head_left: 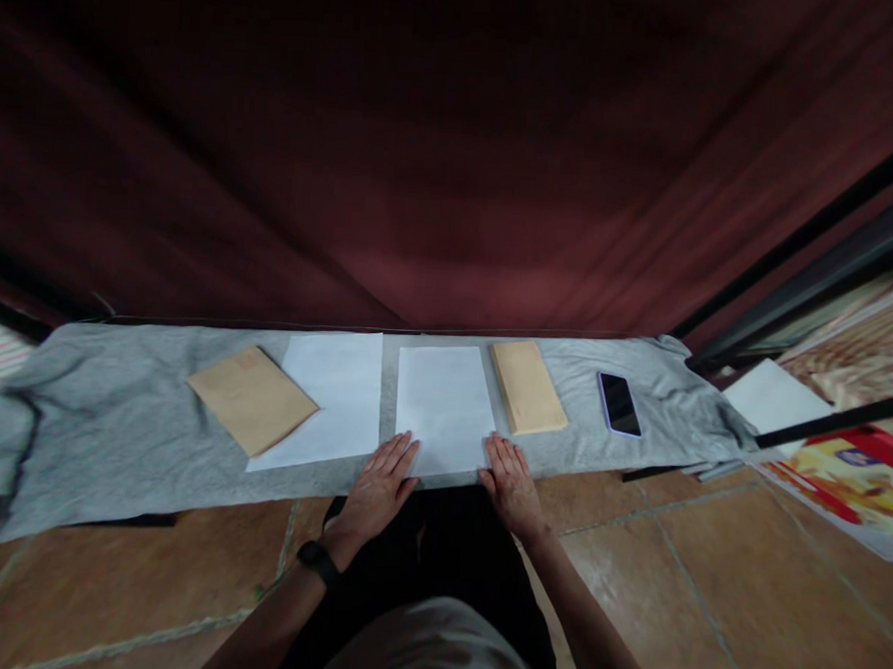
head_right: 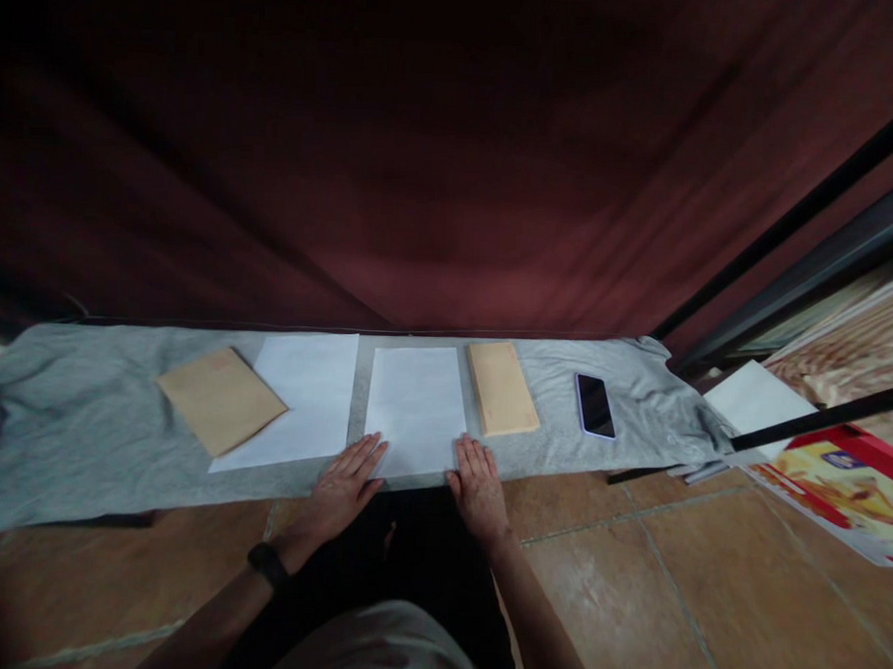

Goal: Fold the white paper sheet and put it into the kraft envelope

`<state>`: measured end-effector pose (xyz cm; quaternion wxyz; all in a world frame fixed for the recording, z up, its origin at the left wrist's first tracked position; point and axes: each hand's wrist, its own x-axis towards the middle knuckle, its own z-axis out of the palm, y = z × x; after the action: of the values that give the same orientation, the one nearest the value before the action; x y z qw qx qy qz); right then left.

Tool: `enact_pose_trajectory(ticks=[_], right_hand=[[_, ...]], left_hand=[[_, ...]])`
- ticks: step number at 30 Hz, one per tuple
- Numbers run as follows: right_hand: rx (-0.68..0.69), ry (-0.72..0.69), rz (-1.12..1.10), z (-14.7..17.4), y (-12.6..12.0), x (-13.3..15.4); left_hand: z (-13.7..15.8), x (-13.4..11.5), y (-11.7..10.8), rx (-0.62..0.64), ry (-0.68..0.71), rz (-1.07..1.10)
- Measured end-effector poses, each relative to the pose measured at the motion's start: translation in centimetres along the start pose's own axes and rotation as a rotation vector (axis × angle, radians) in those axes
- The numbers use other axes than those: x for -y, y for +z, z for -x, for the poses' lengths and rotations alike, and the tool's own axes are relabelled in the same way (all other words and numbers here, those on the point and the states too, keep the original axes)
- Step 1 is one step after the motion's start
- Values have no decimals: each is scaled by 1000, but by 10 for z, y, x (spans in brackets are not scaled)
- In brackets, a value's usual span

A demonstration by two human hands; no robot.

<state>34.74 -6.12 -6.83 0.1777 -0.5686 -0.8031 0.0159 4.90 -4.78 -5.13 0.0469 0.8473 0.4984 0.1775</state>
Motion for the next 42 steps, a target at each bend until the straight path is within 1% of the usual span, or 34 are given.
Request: enact_pose_trajectory(ticks=[4,9,12,15,17,19,21,25,28,30,33,37,39,42], right_hand=[[-11,-30,-31,1,0,-4],[-57,-14,-83,-1,0,-2],[-85,-23,-190,-1,-3,-7],[-113,-18,-340,2,-9,-14],[-109,-23,-431,5,-13,-17],[-89,-22,-517,8,-18,-17],[-64,8,-604,9,-22,-14],[-17,143,-742,5,-30,-5],[1,257,-787,0,-34,0],[-12,312,-794,-4,-36,2],[-28,307,-805,-10,-37,3],[-10,225,-787,-13,-37,0],[12,197,-785,-13,-35,-3],[21,211,-780,-12,-31,-5]], left_hand=[[-3,4,1,-2,-35,71],[-7,8,-5,8,-49,183],[-2,7,-13,-2,-22,248],[10,3,-24,0,50,321],[20,1,-31,10,74,369],[28,1,-35,10,64,402],[32,4,-36,-17,31,412],[27,15,-30,-79,-69,427],[17,20,-25,-74,-174,483],[10,20,-23,-69,-240,520],[2,13,-23,-86,-312,562],[0,5,-25,-96,-362,636],[2,4,-26,-96,-390,665],[6,7,-27,-93,-391,690]])
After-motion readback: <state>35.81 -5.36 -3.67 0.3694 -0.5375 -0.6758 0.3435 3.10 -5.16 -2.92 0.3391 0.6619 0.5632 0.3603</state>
